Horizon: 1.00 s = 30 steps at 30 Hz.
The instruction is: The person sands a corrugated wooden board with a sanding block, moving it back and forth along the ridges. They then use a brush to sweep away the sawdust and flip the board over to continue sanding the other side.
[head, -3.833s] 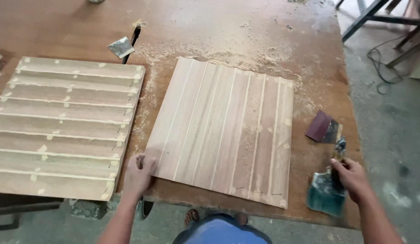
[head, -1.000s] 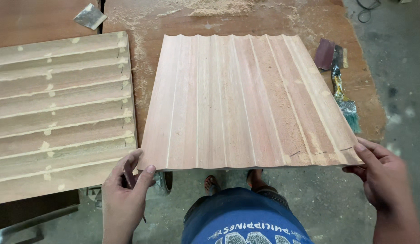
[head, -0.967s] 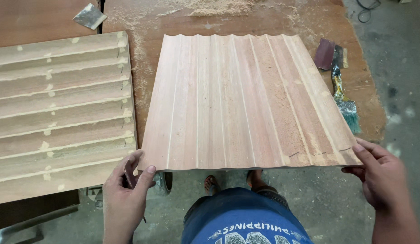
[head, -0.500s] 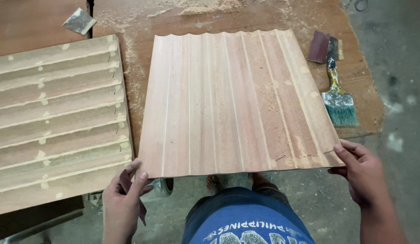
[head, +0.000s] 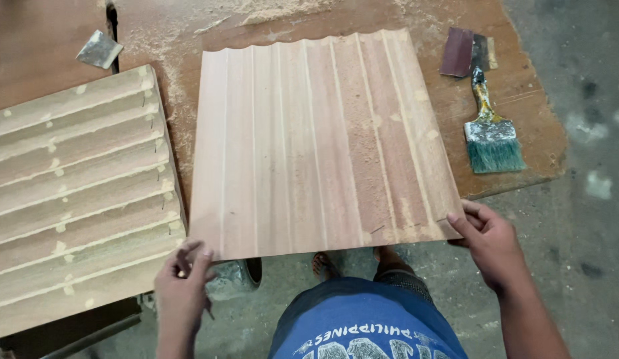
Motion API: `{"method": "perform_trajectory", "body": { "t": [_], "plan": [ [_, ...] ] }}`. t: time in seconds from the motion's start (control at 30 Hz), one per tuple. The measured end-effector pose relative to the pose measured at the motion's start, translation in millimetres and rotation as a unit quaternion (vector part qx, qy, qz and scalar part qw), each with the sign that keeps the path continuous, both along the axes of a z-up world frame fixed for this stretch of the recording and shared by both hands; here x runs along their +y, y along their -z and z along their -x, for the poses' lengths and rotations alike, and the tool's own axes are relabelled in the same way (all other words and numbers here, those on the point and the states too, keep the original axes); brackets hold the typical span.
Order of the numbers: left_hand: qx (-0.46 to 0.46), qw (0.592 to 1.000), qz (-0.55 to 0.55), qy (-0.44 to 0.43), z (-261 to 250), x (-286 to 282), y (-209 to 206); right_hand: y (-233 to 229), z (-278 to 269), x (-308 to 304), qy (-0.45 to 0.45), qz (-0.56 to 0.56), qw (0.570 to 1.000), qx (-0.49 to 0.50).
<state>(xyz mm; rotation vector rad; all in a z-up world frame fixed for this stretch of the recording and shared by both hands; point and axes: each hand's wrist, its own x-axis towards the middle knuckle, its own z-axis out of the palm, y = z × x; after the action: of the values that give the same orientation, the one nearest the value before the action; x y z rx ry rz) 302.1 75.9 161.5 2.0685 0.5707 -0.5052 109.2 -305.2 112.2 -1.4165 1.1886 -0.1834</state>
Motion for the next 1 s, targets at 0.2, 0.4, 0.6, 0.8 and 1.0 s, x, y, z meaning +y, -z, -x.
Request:
{"method": "perform_trajectory", "body": {
  "t": [0.2,0.4,0.6,0.8,1.0],
  "plan": [
    [-0.001,0.996,0.09,0.003,22,-7,55,19,-22,-24,-0.057,0.094,0.985,0.13],
    [-0.001,0.996,0.074,0.052,33,-21,70,30,-29,-54,-0.143,0.159,0.954,0.209],
    [-0.012,0.985,0.128,0.114,45,-29,90,41,-50,-81,-0.156,0.177,0.952,0.193],
    [-0.056,0.989,-0.019,0.132,34,-42,48,12,-102,-103,-0.274,0.298,0.884,0.234],
    [-0.074,0.98,0.181,-0.023,46,-106,55,104,-167,-146,-0.321,0.526,0.785,-0.068]
  ]
}}
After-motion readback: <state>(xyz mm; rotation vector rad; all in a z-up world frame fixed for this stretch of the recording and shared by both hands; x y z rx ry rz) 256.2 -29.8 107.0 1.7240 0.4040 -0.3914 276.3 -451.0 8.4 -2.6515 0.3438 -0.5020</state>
